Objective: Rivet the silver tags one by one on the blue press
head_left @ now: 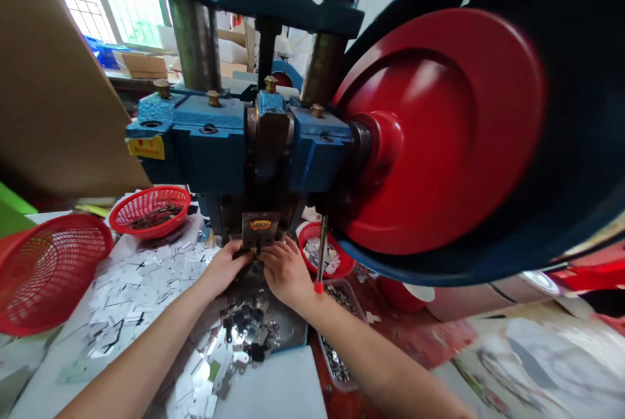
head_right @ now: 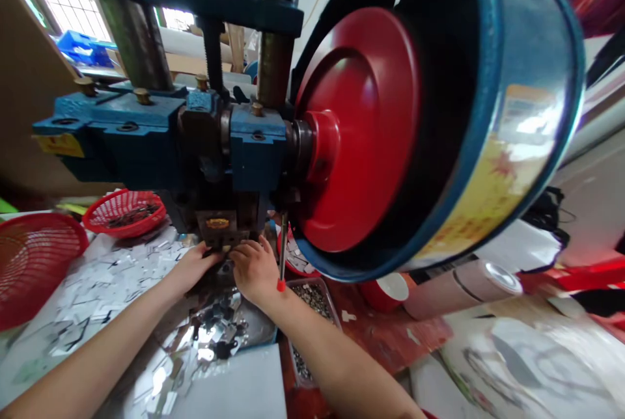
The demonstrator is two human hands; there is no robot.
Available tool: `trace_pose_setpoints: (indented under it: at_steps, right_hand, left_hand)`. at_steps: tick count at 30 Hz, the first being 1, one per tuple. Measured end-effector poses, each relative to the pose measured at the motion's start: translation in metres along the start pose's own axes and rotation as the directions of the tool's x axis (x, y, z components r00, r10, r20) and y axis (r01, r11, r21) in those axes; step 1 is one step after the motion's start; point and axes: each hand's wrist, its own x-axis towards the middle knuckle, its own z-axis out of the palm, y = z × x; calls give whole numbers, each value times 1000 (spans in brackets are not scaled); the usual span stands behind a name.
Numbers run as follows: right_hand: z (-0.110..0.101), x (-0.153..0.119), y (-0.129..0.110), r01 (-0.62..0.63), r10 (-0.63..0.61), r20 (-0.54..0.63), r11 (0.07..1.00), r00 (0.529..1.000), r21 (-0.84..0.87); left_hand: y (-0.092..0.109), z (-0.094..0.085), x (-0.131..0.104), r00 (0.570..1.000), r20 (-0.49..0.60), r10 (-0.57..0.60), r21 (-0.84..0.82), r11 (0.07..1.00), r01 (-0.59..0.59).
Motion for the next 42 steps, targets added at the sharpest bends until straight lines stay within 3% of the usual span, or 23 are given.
trace_pose_setpoints:
  at_steps: [8, 15, 19, 22, 24, 27, 30, 35, 42]
  right_hand:
    - [-5, -6, -1, 1, 4, 53, 995, 999, -96]
    - [-3, -7, -5, 121, -114, 44, 966, 993, -227]
    - [-5, -5, -7, 83, -72, 58, 972, 996, -218]
    - [-5, -1, -4, -8, 14, 69, 996, 998, -94]
    - [1, 1, 1, -124, 121, 43, 989, 992, 75]
    - [18, 5, 7, -279, 314, -34, 882, 949, 381]
    - [38, 9, 11, -364, 444, -6, 742, 896, 563]
    - [48, 15, 13, -417, 472, 129, 580, 872, 700]
    - [42, 24, 18, -424, 432, 164, 620, 887, 661]
  left_hand:
    - [0, -1, -5, 999, -25, -33, 5, 999, 33]
    - [-10, 3, 1, 999, -44, 28, 31, 999, -27]
    - [-13, 5, 4, 999, -35, 41, 50, 998, -39]
    - [-14, 6, 2, 999, -38, 35, 59, 998, -33]
    - [-14, 6, 1, 998, -46, 31, 61, 998, -28]
    - [-14, 7, -1, 998, -67, 17, 62, 998, -12]
    - [-15, 8, -2, 997, -72, -6, 54, 998, 10]
    - [-16, 7, -2, 998, -56, -28, 30, 999, 30]
    - [-13, 6, -1, 999, -40, -29, 27, 999, 30]
